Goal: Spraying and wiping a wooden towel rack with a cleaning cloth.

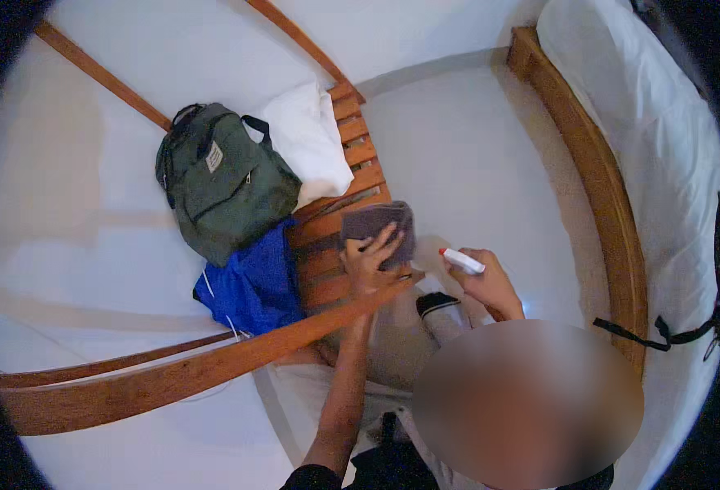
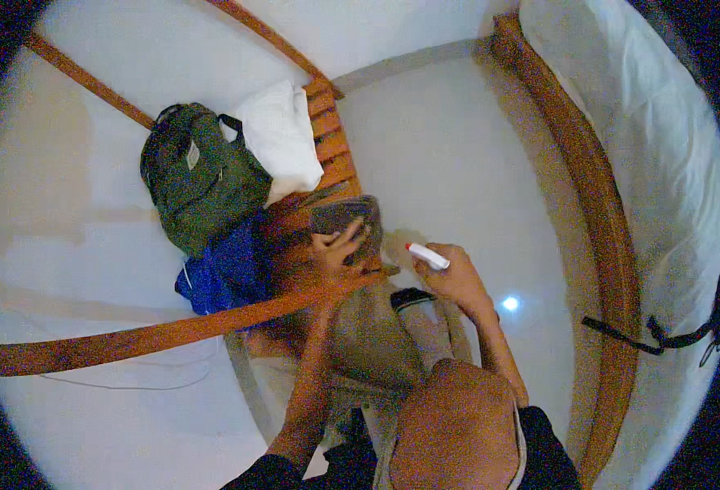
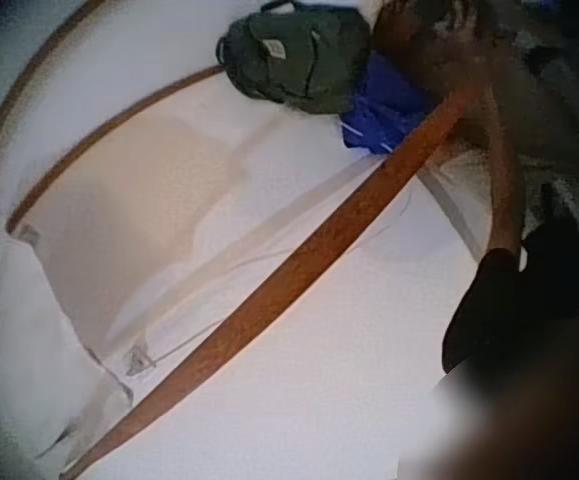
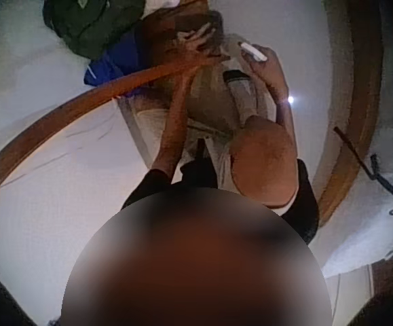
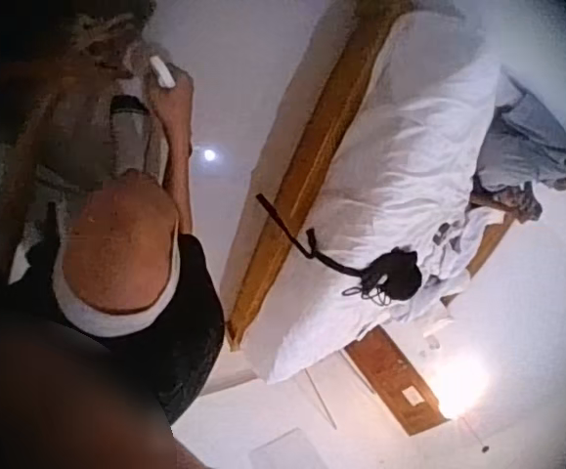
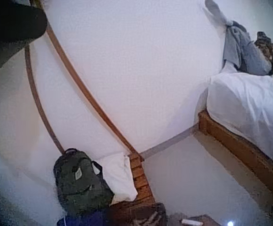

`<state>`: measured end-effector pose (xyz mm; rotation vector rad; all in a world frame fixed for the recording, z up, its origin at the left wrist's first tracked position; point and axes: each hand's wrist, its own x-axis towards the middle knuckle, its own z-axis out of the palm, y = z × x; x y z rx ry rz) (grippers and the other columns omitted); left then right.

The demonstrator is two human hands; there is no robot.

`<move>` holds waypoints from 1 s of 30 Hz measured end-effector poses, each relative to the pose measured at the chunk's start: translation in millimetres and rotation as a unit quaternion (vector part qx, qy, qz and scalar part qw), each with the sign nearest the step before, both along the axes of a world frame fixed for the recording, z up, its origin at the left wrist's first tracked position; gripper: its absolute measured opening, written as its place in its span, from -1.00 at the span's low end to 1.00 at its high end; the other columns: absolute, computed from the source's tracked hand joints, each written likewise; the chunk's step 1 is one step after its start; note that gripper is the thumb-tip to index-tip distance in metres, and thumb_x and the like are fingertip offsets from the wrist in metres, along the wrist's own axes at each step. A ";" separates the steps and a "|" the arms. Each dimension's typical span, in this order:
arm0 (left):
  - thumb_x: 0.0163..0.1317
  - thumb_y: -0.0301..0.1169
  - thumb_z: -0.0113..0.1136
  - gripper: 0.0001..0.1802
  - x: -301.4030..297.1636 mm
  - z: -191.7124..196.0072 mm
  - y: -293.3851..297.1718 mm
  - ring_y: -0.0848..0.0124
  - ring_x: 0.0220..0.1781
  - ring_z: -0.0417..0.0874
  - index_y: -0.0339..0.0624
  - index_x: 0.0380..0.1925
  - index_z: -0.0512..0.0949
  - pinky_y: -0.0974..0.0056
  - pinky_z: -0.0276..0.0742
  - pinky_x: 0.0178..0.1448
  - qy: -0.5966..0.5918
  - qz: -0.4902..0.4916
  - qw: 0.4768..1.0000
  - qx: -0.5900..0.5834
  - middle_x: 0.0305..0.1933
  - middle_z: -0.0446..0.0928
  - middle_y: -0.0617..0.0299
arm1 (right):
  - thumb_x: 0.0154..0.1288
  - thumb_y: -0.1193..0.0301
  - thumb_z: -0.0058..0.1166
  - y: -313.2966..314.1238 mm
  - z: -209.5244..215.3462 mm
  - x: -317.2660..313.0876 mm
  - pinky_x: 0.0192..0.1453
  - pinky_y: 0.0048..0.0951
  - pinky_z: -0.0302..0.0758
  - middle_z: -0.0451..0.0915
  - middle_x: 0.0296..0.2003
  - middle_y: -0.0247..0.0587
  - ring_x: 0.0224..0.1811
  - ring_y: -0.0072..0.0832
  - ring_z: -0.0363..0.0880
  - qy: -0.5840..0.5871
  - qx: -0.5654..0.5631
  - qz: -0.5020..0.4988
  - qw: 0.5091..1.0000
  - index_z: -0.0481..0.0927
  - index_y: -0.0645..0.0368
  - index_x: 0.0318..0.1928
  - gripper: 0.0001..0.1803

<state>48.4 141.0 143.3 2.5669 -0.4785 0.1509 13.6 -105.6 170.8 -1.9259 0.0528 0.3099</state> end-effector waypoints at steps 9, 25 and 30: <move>-0.15 -0.23 0.50 -0.32 -21.3 -19.9 55.2 0.23 0.12 0.38 0.15 0.12 0.65 0.14 0.17 0.32 0.006 -0.007 0.999 0.033 0.35 0.49 0.54 | 0.33 0.36 0.19 6.7 0.7 -0.9 -0.42 -0.45 0.36 0.53 -0.56 -0.38 -0.52 -0.65 0.38 0.036 0.018 0.014 0.999 0.67 0.31 -0.21 -0.78; -0.21 -0.19 0.51 -0.35 -0.4 7.4 24.1 0.30 0.04 0.40 0.15 0.05 0.70 0.20 0.21 0.32 0.068 -0.046 0.995 -0.051 0.28 0.56 0.59 | 0.35 0.39 0.15 16.4 6.7 0.4 -0.41 -0.51 0.40 0.52 -0.53 -0.39 -0.50 -0.66 0.40 0.030 0.048 0.049 0.997 0.65 0.30 -0.22 -0.81; -0.11 -0.25 0.48 -0.37 -14.0 -2.8 31.3 0.32 0.06 0.40 0.12 0.10 0.67 0.22 0.21 0.30 0.005 -0.033 0.998 -0.049 0.29 0.54 0.61 | 0.36 0.42 0.12 23.8 6.9 2.4 -0.47 -0.53 0.44 0.56 -0.46 -0.37 -0.47 -0.66 0.46 0.056 0.054 0.061 0.995 0.65 0.28 -0.17 -0.83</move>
